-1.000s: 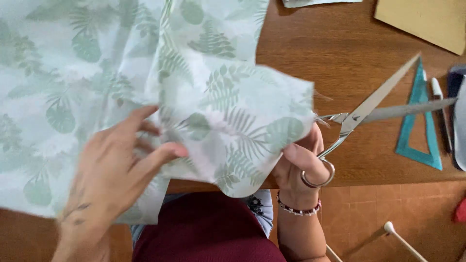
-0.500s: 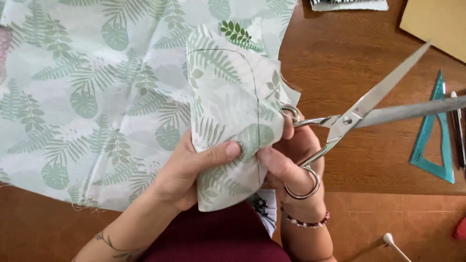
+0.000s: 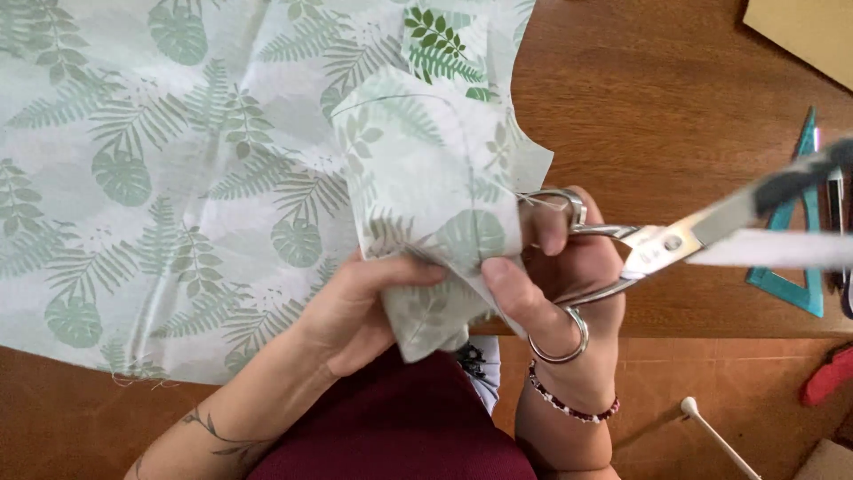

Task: The person uses a blue triangular ruler and a black marker to draw a straight line on a piece of white fabric with a green leaf pattern. They then use scissors to cut along the marked line, separating a section of the fabric.

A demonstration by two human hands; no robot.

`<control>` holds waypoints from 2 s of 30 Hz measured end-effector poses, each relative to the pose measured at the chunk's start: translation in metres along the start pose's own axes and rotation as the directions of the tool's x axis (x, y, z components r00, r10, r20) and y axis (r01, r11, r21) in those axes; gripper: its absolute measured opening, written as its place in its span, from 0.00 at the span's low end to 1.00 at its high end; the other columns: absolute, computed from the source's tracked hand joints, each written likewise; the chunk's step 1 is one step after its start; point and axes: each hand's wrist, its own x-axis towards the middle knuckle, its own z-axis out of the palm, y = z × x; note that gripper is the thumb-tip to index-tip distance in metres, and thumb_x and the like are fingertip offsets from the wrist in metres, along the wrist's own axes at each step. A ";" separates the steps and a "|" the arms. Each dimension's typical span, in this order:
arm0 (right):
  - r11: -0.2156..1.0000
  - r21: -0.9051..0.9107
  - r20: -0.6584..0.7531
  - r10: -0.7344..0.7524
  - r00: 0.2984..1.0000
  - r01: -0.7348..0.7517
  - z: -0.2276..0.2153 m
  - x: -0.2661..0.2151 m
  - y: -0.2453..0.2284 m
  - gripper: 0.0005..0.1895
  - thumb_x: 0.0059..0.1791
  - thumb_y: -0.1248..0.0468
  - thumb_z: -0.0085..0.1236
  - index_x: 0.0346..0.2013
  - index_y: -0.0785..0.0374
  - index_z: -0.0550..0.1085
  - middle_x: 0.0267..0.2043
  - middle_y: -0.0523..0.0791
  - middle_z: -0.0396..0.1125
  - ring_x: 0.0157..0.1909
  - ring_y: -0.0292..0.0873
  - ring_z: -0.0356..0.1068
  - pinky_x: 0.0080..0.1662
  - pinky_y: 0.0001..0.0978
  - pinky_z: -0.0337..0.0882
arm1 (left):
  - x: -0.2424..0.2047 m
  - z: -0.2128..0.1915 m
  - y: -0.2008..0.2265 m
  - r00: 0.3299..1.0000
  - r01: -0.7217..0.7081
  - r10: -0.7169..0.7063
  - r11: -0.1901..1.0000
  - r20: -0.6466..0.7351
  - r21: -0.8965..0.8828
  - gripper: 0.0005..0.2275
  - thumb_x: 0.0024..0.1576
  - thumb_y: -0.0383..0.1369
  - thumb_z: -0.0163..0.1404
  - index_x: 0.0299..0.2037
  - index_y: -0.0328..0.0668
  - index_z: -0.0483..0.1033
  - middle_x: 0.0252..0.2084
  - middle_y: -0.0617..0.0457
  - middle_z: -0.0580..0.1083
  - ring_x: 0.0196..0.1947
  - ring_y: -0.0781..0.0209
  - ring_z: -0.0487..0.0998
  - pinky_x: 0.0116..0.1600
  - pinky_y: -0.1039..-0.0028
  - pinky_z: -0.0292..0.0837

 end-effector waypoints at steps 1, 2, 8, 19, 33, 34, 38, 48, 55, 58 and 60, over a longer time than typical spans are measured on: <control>0.999 -0.024 -0.051 -0.023 0.998 0.022 0.002 -0.001 -0.001 0.18 0.45 0.70 0.58 0.36 0.54 0.56 0.36 0.41 0.56 0.39 0.36 0.58 0.46 0.26 0.60 | 0.000 -0.004 0.001 1.000 0.018 -0.018 1.000 -0.019 0.001 0.17 0.43 0.17 0.54 0.46 0.28 0.76 0.41 0.40 0.79 0.40 0.47 0.79 0.49 0.58 0.77; 0.998 -0.048 -0.098 -0.047 0.994 0.042 0.004 -0.002 -0.003 0.19 0.44 0.70 0.58 0.36 0.54 0.56 0.35 0.41 0.57 0.38 0.36 0.60 0.45 0.25 0.61 | -0.001 -0.009 0.003 0.999 0.033 -0.033 0.999 -0.040 0.000 0.16 0.44 0.20 0.53 0.44 0.29 0.77 0.38 0.43 0.79 0.38 0.48 0.79 0.47 0.59 0.76; 0.965 -0.225 -0.136 -0.168 0.976 0.135 -0.005 0.004 -0.002 0.19 0.46 0.69 0.59 0.36 0.52 0.55 0.31 0.39 0.52 0.35 0.35 0.54 0.42 0.23 0.57 | -0.007 0.010 0.017 0.997 -0.022 0.023 0.999 -0.073 0.026 0.18 0.44 0.20 0.59 0.47 0.33 0.76 0.41 0.41 0.80 0.38 0.50 0.81 0.45 0.59 0.80; 0.930 -0.357 -0.150 -0.155 0.976 0.093 -0.023 0.005 0.012 0.20 0.46 0.65 0.61 0.34 0.53 0.55 0.32 0.39 0.54 0.35 0.33 0.57 0.42 0.20 0.57 | -0.006 0.012 0.017 0.980 -0.179 0.197 0.920 -0.015 0.348 0.17 0.49 0.25 0.59 0.49 0.33 0.77 0.47 0.46 0.81 0.46 0.55 0.80 0.53 0.62 0.80; 0.665 -0.745 0.169 0.252 0.953 -0.044 -0.062 -0.036 -0.014 0.32 0.16 0.39 0.66 0.23 0.57 0.70 0.21 0.37 0.61 0.26 0.36 0.59 0.31 0.29 0.57 | -0.031 0.035 0.054 0.554 -0.724 0.759 0.236 0.342 0.648 0.12 0.59 0.29 0.58 0.50 0.33 0.76 0.51 0.49 0.78 0.56 0.55 0.81 0.62 0.71 0.81; 0.588 -0.808 0.150 0.282 0.947 -0.047 -0.065 -0.043 -0.016 0.38 0.27 0.24 0.44 0.23 0.55 0.72 0.21 0.36 0.63 0.24 0.35 0.61 0.34 0.28 0.60 | -0.032 0.035 0.056 0.577 -0.737 0.730 0.273 0.367 0.618 0.10 0.61 0.29 0.56 0.50 0.35 0.77 0.52 0.49 0.79 0.57 0.55 0.82 0.64 0.70 0.82; 0.469 -0.878 0.111 0.401 0.909 -0.099 -0.064 -0.052 -0.025 0.56 0.36 0.07 0.17 0.23 0.51 0.73 0.20 0.35 0.63 0.23 0.32 0.62 0.39 0.26 0.60 | -0.027 0.034 0.056 0.662 -0.724 0.646 0.420 0.380 0.548 0.16 0.62 0.33 0.54 0.59 0.39 0.72 0.63 0.48 0.75 0.67 0.52 0.77 0.72 0.68 0.79; 0.613 -0.788 0.227 0.383 0.895 -0.063 -0.076 -0.044 -0.007 0.52 0.27 0.09 0.35 0.20 0.54 0.71 0.19 0.36 0.65 0.20 0.32 0.60 0.28 0.25 0.59 | -0.026 0.020 0.053 0.676 -0.732 0.522 0.392 0.521 0.557 0.08 0.68 0.34 0.46 0.52 0.41 0.73 0.51 0.58 0.74 0.58 0.62 0.76 0.66 0.71 0.75; 0.659 -0.751 0.280 0.387 0.878 -0.051 -0.070 -0.041 -0.014 0.52 0.37 0.08 0.27 0.17 0.53 0.68 0.17 0.34 0.62 0.20 0.32 0.57 0.27 0.25 0.57 | -0.032 0.015 0.055 0.804 -0.595 0.410 0.555 0.431 0.582 0.05 0.64 0.34 0.52 0.46 0.46 0.76 0.48 0.65 0.75 0.54 0.72 0.74 0.65 0.75 0.73; 0.629 -0.775 0.251 0.395 0.884 -0.061 -0.069 -0.042 -0.016 0.53 0.34 0.07 0.27 0.17 0.54 0.68 0.18 0.34 0.63 0.21 0.32 0.57 0.29 0.25 0.57 | -0.033 0.013 0.056 0.806 -0.592 0.398 0.552 0.438 0.588 0.06 0.64 0.33 0.51 0.49 0.47 0.77 0.52 0.64 0.75 0.58 0.71 0.73 0.69 0.74 0.72; 0.606 -0.793 0.228 0.396 0.889 -0.066 -0.068 -0.042 -0.016 0.54 0.33 0.07 0.26 0.16 0.55 0.68 0.17 0.34 0.63 0.21 0.32 0.57 0.30 0.26 0.57 | -0.035 0.014 0.059 0.808 -0.588 0.388 0.565 0.443 0.579 0.08 0.65 0.33 0.51 0.52 0.46 0.77 0.54 0.63 0.76 0.61 0.69 0.74 0.71 0.72 0.72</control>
